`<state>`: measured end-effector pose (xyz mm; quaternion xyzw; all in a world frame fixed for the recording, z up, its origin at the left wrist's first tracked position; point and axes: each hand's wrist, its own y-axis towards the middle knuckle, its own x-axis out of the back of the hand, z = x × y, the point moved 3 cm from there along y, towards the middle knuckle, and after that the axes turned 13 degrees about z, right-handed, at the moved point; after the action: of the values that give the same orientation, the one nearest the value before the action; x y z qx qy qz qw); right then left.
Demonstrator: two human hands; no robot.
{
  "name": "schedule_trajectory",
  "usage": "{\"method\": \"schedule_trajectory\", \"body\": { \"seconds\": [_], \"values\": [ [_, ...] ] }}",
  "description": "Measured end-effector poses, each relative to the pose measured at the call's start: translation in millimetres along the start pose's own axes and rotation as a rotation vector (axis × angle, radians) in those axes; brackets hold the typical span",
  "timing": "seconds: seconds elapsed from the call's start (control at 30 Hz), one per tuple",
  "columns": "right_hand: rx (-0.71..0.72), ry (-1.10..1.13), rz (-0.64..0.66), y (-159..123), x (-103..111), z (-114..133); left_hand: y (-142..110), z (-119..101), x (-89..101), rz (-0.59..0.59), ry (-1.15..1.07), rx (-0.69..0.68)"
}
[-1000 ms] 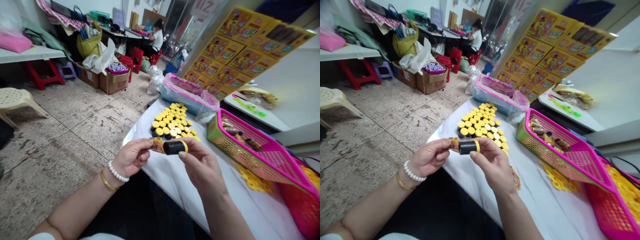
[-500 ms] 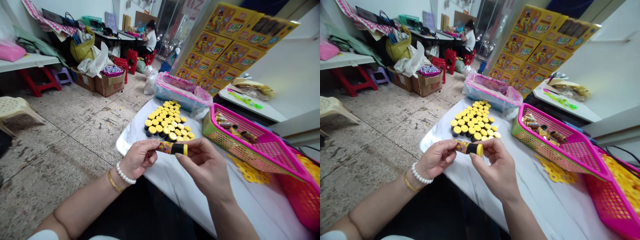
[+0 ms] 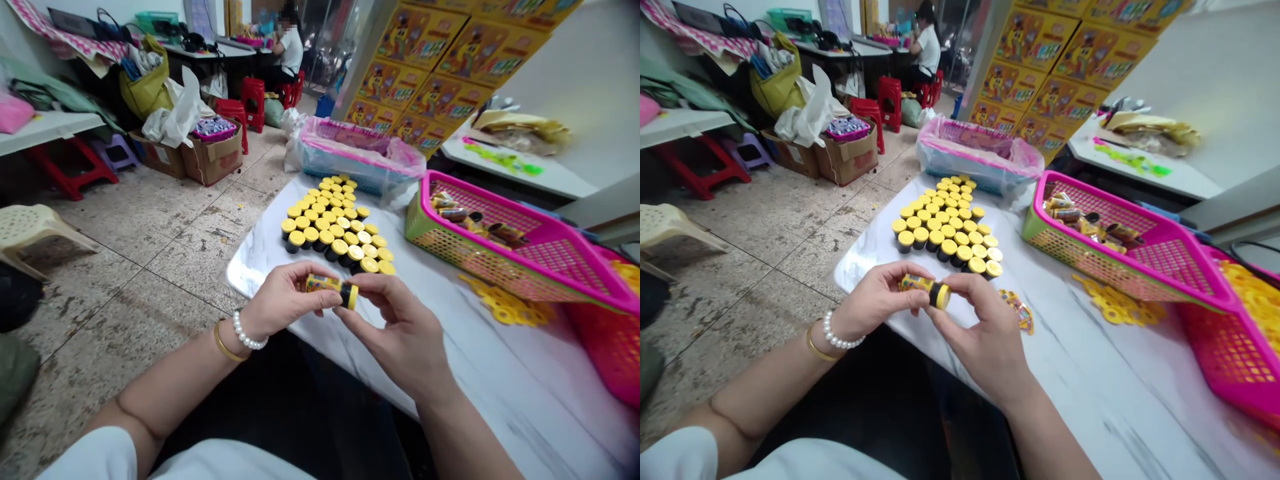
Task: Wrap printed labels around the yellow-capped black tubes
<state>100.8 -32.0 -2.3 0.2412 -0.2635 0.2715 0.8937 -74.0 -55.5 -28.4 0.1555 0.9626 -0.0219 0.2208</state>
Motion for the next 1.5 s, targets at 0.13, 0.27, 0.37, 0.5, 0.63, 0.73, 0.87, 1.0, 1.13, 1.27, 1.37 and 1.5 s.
{"method": "schedule_trajectory", "body": {
  "seconds": [0.13,0.27,0.37,0.5,0.63,0.73,0.87,1.0,1.13,1.27,1.37,1.5],
  "values": [
    [-0.026,0.041,0.048,-8,1,-2,2,2,-1.6,-0.021,0.038,0.028],
    [0.101,-0.093,-0.01,-1,22,5,23,-10,-18.2,0.11,0.075,0.032],
    [0.256,-0.277,-0.1,14,50,13,45,-32,-31.4,0.212,0.148,-0.007],
    [0.45,-0.449,-0.209,25,81,14,75,-48,-30.6,0.214,0.258,0.063],
    [0.437,-0.486,-0.265,16,78,-7,91,-36,-30.5,0.387,0.28,0.07],
    [0.196,-0.211,-0.276,7,67,-25,92,-23,-31.4,0.336,0.267,0.026],
    [-0.166,0.298,-0.158,9,54,-38,87,-15,-30.1,0.27,0.305,0.01],
    [-0.177,0.393,-0.131,14,53,-36,81,-12,-24.6,0.294,0.213,0.107],
    [-0.062,0.249,-0.212,10,53,-38,83,-10,-20.4,0.318,0.207,0.089],
    [-0.263,0.4,-0.188,8,42,-49,84,-11,-19.2,0.309,0.252,-0.056],
    [-0.43,0.702,-0.1,12,32,-55,84,-10,-18.3,0.297,0.371,-0.115],
    [-0.489,0.867,0.026,17,30,-57,85,-7,-16.6,0.333,0.362,-0.035]
  ]
}}
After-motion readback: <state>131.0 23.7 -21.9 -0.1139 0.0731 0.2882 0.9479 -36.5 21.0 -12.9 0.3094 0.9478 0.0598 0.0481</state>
